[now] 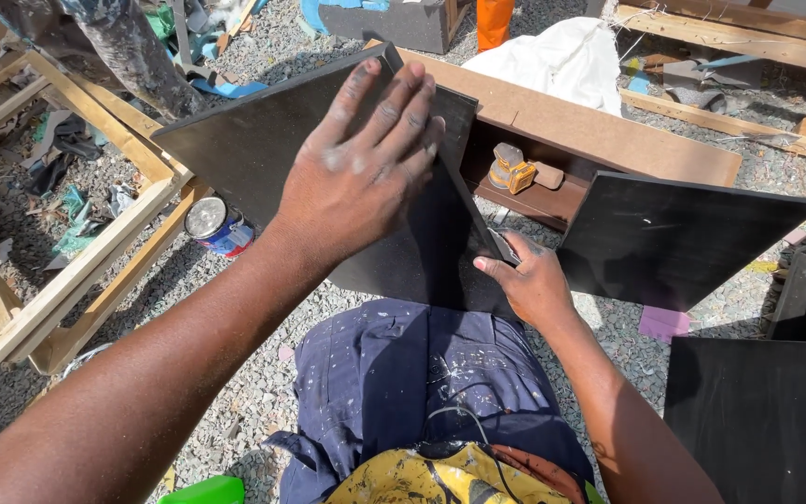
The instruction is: The person sands the edges and flat surfaces of a black wooden board using a piece of sandpaper. They hold the board with one hand while rubbing the sandpaper against the wood with the other hand, working on both the edges and the main face of the board.
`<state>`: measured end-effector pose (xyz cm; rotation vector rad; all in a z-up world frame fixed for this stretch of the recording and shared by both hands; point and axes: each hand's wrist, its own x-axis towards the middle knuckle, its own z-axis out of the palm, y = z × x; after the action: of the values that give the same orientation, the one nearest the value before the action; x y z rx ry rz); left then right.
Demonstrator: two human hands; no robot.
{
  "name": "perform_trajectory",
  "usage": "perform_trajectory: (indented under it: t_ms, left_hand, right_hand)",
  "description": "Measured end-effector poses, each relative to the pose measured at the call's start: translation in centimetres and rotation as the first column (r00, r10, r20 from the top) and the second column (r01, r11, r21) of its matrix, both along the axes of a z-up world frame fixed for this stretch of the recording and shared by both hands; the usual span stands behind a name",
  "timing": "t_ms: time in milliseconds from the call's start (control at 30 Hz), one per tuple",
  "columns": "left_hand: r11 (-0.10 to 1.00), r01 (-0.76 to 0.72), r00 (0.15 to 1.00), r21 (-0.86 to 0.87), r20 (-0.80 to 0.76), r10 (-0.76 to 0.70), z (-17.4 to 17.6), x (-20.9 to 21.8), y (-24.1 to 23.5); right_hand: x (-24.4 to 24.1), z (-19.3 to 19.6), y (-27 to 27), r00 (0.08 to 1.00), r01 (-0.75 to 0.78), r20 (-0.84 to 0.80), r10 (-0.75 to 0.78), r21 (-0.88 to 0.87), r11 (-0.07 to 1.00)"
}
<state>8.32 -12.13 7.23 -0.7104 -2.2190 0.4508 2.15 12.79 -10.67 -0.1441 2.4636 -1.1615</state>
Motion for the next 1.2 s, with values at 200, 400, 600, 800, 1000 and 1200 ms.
perform_trajectory:
  t_ms: [200, 400, 600, 800, 1000, 1200]
  left_hand:
    - [0.833, -0.366, 0.929, 0.416, 0.219, 0.298, 0.9, -2.2, -6.2]
    - [0.681, -0.432, 0.867, 0.591, 0.481, 0.132, -1.0, -3.7, -6.3]
    - [0.711, -0.423, 0.906, 0.562, 0.276, 0.321, -1.9, -4.9, -3.0]
    - [0.765, -0.419, 0.904, 0.489, 0.144, 0.403, -0.1, -4.9, 2.2]
    - [0.765, -0.49, 0.862, 0.417, 0.365, 0.353, 2.4, -5.5, 5.4]
    - [0.696, -0.509, 0.821, 0.506, 0.527, 0.217, 4.7, -3.4, 4.2]
  right_hand:
    - [0.6, 0.8, 0.6, 0.999, 0.025, 0.042, -0.024, -0.03, 0.999]
    - [1.6, 0.5, 1.8, 0.987, 0.161, 0.051, -0.155, -0.139, 0.977]
    - [2.8, 0.6, 2.8, 0.945, 0.326, 0.073, -0.319, -0.154, 0.933]
    - [-0.4, 10.9, 0.6, 0.893, 0.259, -0.234, -0.384, -0.431, 0.864]
    - [-1.1, 11.0, 1.3, 0.942, 0.094, -0.226, -0.247, -0.529, 0.843]
    - [-2.0, 0.1, 4.7, 0.991, 0.126, 0.078, -0.107, -0.299, 0.946]
